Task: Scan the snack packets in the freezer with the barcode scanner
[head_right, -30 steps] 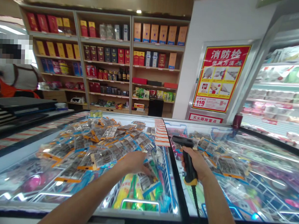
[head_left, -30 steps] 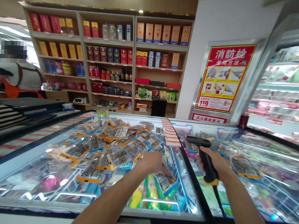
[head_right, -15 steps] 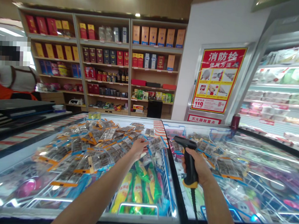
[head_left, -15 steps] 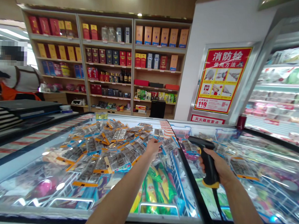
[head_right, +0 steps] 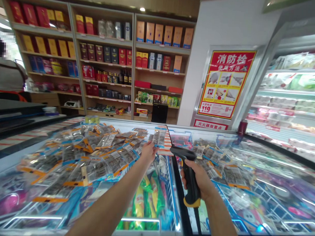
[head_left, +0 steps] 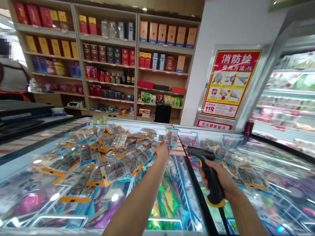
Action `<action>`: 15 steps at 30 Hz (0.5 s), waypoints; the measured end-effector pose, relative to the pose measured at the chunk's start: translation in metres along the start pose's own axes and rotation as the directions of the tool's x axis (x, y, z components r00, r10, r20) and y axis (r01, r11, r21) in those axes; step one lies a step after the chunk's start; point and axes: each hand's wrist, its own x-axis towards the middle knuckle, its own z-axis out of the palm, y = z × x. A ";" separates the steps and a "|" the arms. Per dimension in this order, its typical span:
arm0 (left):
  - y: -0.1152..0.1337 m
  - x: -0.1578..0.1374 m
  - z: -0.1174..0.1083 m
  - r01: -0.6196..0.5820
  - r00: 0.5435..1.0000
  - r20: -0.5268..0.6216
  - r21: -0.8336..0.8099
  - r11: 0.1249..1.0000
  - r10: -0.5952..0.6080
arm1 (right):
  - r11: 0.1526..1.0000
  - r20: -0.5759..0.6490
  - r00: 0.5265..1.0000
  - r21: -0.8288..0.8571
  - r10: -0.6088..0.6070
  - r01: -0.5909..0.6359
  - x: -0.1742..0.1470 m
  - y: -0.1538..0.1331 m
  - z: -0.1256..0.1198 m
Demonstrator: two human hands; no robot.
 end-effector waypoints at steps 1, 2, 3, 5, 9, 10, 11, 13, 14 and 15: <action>-0.002 0.002 0.001 -0.017 1.000 -0.009 -0.016 1.000 0.017 | 1.000 -0.004 1.000 -0.006 0.007 -0.007 0.000 0.000 0.001; -0.003 0.003 0.000 -0.033 0.999 -0.016 -0.022 0.999 0.033 | 1.000 -0.010 1.000 -0.009 0.011 -0.012 -0.001 0.000 0.001; -0.004 0.005 0.000 -0.044 0.999 -0.020 -0.019 0.999 0.044 | 1.000 -0.015 1.000 -0.009 0.012 -0.012 -0.001 0.000 0.002; -0.005 0.007 -0.004 -0.059 0.998 -0.022 -0.005 0.998 0.058 | 1.000 -0.024 1.000 -0.002 0.006 -0.006 -0.001 0.000 0.002; -0.004 0.007 -0.009 -0.089 0.995 -0.037 -0.023 0.996 0.088 | 1.000 -0.014 1.000 0.020 0.009 -0.008 -0.002 0.000 0.001; -0.004 0.007 -0.010 -0.093 0.995 -0.037 -0.025 0.995 0.092 | 1.000 -0.009 1.000 0.025 0.012 -0.011 -0.002 0.000 0.001; -0.003 0.006 -0.010 -0.093 0.995 -0.033 -0.022 0.995 0.092 | 1.000 -0.006 1.000 0.027 0.013 -0.013 -0.002 0.000 0.001; -0.002 0.005 -0.009 -0.091 0.996 -0.019 -0.006 0.996 0.091 | 1.000 -0.004 1.000 0.021 0.017 -0.017 -0.001 0.000 0.000; -0.001 0.005 -0.009 -0.092 0.996 -0.012 0.003 0.996 0.092 | 1.000 -0.008 1.000 0.016 0.015 -0.014 -0.001 0.000 0.000; -0.001 0.005 -0.009 -0.094 0.996 -0.005 0.011 0.996 0.094 | 1.000 -0.014 1.000 0.012 0.008 -0.008 -0.001 0.000 0.000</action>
